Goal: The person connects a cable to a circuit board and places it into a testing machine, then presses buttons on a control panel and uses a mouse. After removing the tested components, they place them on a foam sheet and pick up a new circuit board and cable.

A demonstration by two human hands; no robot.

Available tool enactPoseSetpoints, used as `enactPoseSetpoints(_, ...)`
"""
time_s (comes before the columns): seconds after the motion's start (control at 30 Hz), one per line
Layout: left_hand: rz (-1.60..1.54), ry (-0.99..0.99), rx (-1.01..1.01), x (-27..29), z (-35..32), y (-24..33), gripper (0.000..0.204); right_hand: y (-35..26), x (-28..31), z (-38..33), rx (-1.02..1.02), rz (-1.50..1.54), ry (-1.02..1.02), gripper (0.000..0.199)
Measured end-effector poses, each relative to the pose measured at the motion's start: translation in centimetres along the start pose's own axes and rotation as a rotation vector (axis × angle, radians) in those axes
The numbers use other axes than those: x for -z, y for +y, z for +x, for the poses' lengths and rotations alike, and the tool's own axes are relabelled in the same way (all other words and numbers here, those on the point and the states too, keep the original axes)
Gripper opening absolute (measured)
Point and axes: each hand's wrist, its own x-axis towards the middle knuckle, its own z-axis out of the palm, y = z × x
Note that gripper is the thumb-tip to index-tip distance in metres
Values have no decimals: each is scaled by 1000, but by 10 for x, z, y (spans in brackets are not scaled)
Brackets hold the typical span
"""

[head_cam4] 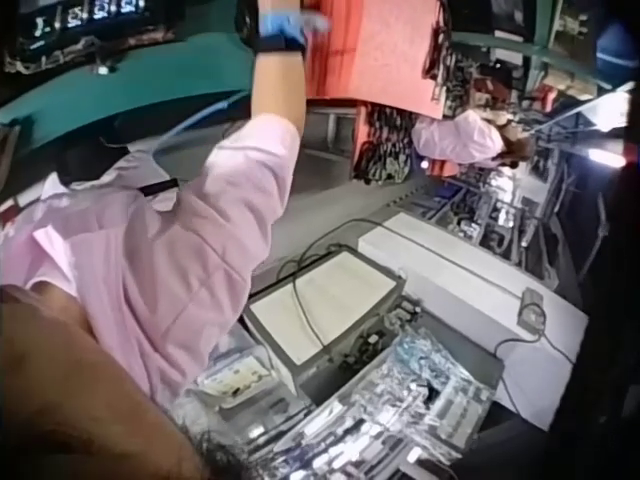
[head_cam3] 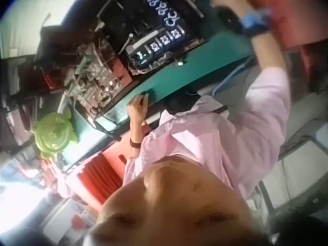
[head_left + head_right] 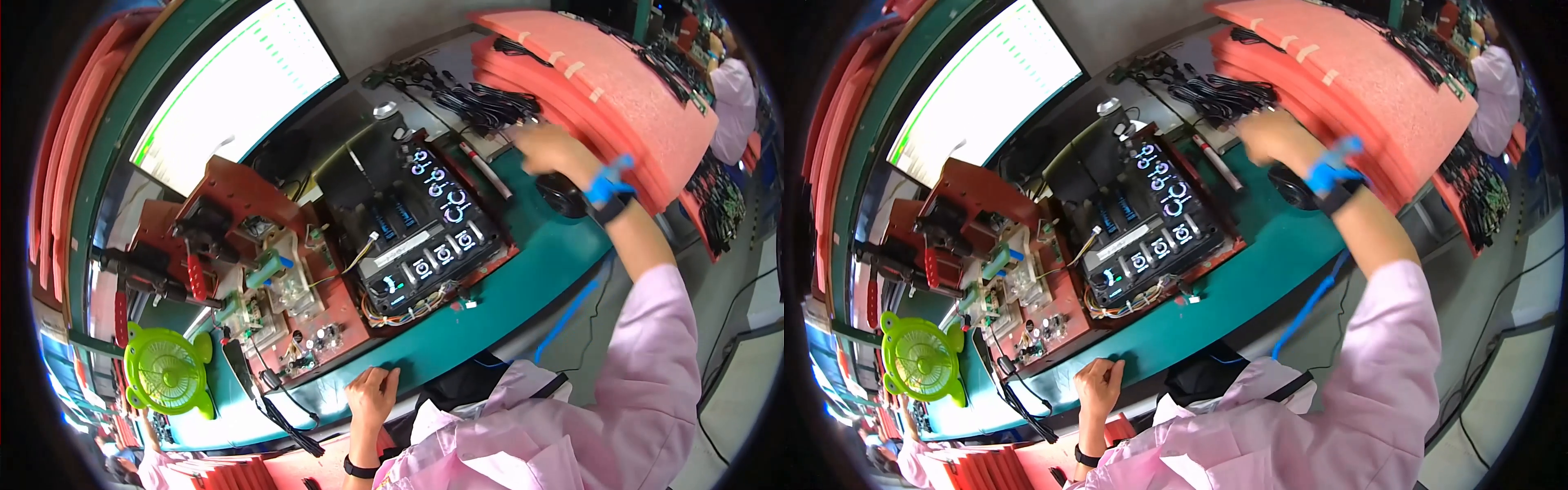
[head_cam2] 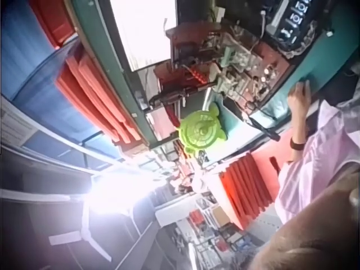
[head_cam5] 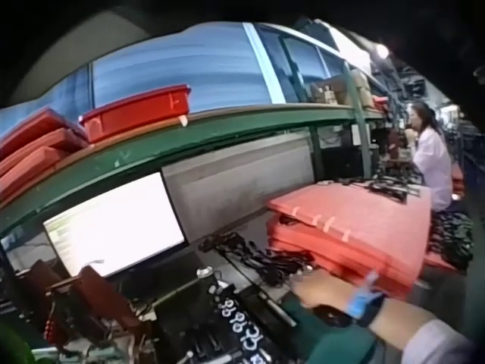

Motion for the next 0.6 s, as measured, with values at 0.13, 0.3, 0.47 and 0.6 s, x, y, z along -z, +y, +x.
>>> enactPoseSetpoints(0.13, 8, -5, -26, 18, 14, 28, 21, -42, 3, 98, 114, 129, -21, 19)
enactPoseSetpoints(0.3, 233, 51, -177, 77, 79, 87, 14, -65, -53, 134, 102, 116, 96, 21)
enactPoseSetpoints(0.47, 342, -19, -275, 67, 212, 118, 19, -43, -49, 134, 84, 177, 152, 23)
enactPoseSetpoints(0.6, 479, 55, -362, 44, 288, 90, 24, -60, -36, 139, -5, 385, 204, 23)
